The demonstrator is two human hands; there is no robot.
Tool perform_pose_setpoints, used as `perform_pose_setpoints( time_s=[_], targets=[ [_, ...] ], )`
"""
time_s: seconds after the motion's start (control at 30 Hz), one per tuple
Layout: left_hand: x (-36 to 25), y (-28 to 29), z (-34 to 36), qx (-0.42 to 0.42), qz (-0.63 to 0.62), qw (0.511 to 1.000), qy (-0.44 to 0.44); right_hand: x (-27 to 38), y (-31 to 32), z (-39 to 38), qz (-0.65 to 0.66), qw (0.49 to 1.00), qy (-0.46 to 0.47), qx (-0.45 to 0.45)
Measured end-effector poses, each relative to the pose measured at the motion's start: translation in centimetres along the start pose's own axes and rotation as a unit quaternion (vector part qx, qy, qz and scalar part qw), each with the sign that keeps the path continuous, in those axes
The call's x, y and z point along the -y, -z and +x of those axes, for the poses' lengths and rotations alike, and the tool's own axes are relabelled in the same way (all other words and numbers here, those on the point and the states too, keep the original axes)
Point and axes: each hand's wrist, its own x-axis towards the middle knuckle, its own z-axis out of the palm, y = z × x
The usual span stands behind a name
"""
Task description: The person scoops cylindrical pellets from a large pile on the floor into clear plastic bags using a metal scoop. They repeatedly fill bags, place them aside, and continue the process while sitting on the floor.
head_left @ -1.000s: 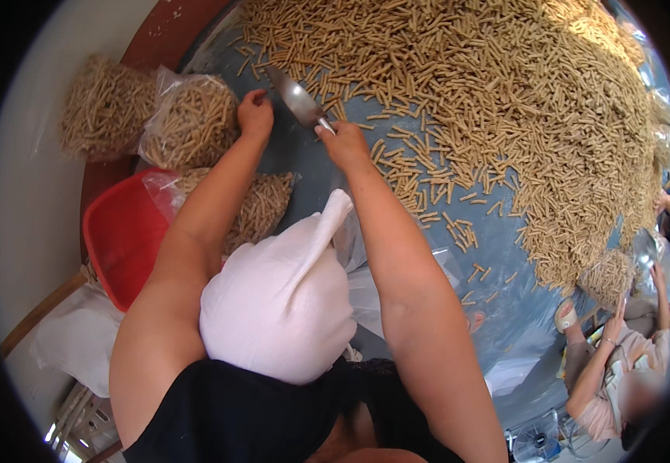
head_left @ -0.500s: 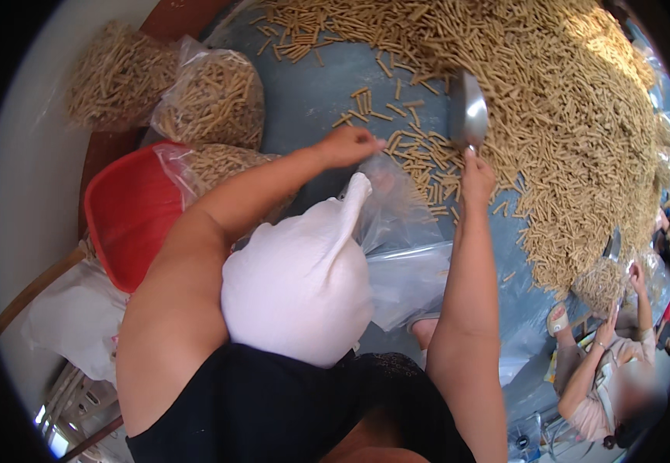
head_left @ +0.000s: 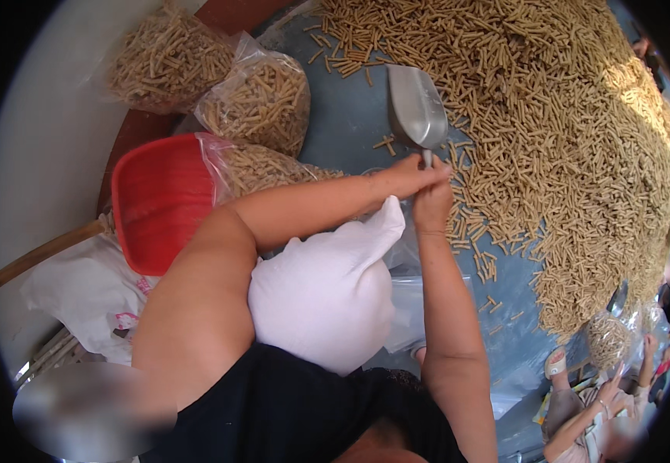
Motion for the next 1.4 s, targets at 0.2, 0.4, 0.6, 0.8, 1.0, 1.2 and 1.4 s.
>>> perform_pose_setpoints(
  time_s=[0.2, 0.4, 0.6, 0.8, 1.0, 1.2, 1.4],
  targets=[
    [0.7, 3.1, 3.1, -0.155, -0.191, 0.968, -0.039, 3.3, -3.3, -0.6, -0.022, 0.997, 0.071, -0.016],
    [3.7, 16.3, 15.1, -0.472, 0.269, 0.832, -0.11, -0.3, 2.2, -4.9, 0.084, 0.996, -0.019, 0.036],
    [0.5, 19.0, 14.6, -0.565, 0.197, 0.794, 0.11, -4.3, 7.2, -8.8, 0.14, 0.98, -0.139, 0.041],
    [-2.5, 17.0, 13.5, -0.436, 0.254, 0.857, 0.102, -3.6, 7.8, -10.6, 0.188, 0.969, -0.157, 0.033],
    [-4.8, 11.3, 18.5, -0.246, 0.271, 0.93, 0.035, -3.0, 7.9, -11.4, 0.161, 0.976, -0.139, 0.041],
    [-6.2, 3.6, 14.2, -0.115, 0.282, 0.952, 0.03, -2.4, 6.9, -12.7, 0.132, 0.985, -0.096, 0.051],
    [-5.3, -1.2, 12.6, -0.104, 0.341, 0.931, -0.079, -0.2, 5.8, -13.9, 0.105, 0.985, -0.074, 0.111]
  ],
)
